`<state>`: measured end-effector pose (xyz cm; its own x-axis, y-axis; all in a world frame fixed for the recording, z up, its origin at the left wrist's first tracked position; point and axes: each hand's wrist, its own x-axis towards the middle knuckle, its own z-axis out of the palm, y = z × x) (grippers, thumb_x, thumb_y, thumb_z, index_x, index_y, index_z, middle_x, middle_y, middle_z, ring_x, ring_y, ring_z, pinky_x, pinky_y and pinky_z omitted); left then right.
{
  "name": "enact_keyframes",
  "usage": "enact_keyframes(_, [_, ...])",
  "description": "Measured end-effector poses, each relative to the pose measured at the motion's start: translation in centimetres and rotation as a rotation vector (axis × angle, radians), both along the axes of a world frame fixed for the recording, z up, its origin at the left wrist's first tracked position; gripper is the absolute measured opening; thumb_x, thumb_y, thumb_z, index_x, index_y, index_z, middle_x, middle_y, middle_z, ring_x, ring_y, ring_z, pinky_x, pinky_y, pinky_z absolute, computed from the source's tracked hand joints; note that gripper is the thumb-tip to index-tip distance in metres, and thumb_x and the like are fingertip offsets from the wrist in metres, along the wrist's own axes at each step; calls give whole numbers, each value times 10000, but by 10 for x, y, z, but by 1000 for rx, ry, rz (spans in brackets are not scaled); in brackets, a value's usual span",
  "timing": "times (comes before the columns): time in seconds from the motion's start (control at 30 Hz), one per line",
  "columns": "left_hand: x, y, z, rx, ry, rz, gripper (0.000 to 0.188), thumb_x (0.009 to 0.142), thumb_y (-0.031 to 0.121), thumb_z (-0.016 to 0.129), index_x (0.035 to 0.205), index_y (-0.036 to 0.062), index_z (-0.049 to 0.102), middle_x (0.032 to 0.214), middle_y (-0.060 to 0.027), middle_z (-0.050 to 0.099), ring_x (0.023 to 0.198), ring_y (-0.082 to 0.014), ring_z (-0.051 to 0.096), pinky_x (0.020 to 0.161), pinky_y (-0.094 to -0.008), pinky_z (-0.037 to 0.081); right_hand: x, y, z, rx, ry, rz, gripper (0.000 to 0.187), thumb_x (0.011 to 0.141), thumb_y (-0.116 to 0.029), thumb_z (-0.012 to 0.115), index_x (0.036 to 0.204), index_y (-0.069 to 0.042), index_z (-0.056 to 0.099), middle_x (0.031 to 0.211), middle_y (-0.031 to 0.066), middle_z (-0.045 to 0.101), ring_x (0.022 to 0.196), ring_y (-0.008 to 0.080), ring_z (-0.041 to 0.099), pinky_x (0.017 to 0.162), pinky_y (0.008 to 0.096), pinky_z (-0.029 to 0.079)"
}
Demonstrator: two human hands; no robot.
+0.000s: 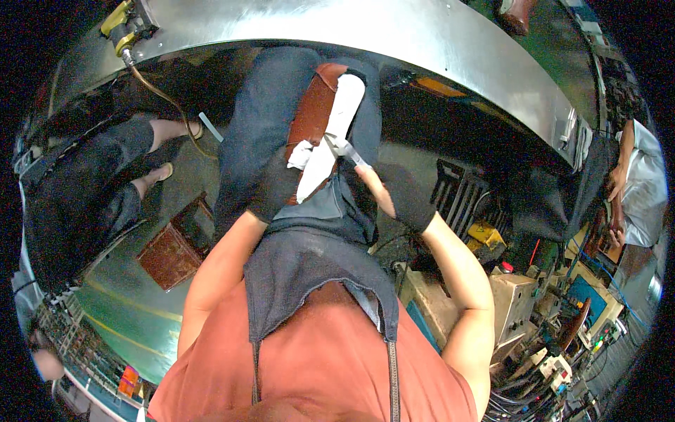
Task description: The person uses pliers to trim the white sole material of brown leather shoes. They pick up shoes from a conveyor belt, hold them on their lap, and scrape the edges of the soles with the tool before placing them back on the belt.
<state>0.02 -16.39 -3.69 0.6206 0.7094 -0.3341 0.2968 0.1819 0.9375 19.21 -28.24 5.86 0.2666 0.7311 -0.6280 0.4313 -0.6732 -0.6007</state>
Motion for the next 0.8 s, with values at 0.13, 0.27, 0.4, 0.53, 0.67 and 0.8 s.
enact_keyframes(0.13, [-10,-7,-44,190,-22,-93,448,791,316,697,1045,-5,514,988,-157,647,919,-241,636,778,-345,488,-15,34,69,90,-56,273,368,928,-322,508,808,22,561,635,148,521,569,206,524,565,357,413])
enact_keyframes(0.27, [-21,-16,-81,-80,-127,-111,517,761,217,726,1156,12,464,1033,-137,630,948,-222,615,826,-327,480,-18,26,35,616,-127,554,339,886,-349,540,809,-20,563,713,186,561,636,383,546,593,434,429])
enact_keyframes(0.4, [-13,-3,14,-52,-157,-192,570,780,203,709,1224,20,403,1159,-142,563,1058,-232,566,873,-321,457,-16,11,23,266,-217,463,290,884,-320,546,852,-38,607,738,184,576,666,399,556,594,420,439])
enact_keyframes(0.53, [-24,0,12,18,-166,-227,637,774,172,708,1276,14,348,1221,-151,522,1116,-243,535,924,-339,428,-19,15,2,314,-136,211,368,929,-342,485,849,-11,626,702,223,574,658,373,584,586,414,435])
enact_keyframes(0.67, [-20,8,23,145,-103,-195,670,729,190,746,1272,25,390,1232,-161,517,1137,-279,520,975,-377,392,-16,0,-30,322,-122,-12,362,932,-318,484,823,10,591,686,219,571,621,359,569,572,412,423])
enact_keyframes(0.8, [-29,10,55,207,-50,-217,537,765,163,695,1214,-1,451,1144,-184,576,1076,-294,567,911,-376,429,-29,6,-24,326,-157,-122,371,938,-317,475,790,9,575,635,187,554,562,295,539,555,394,412])
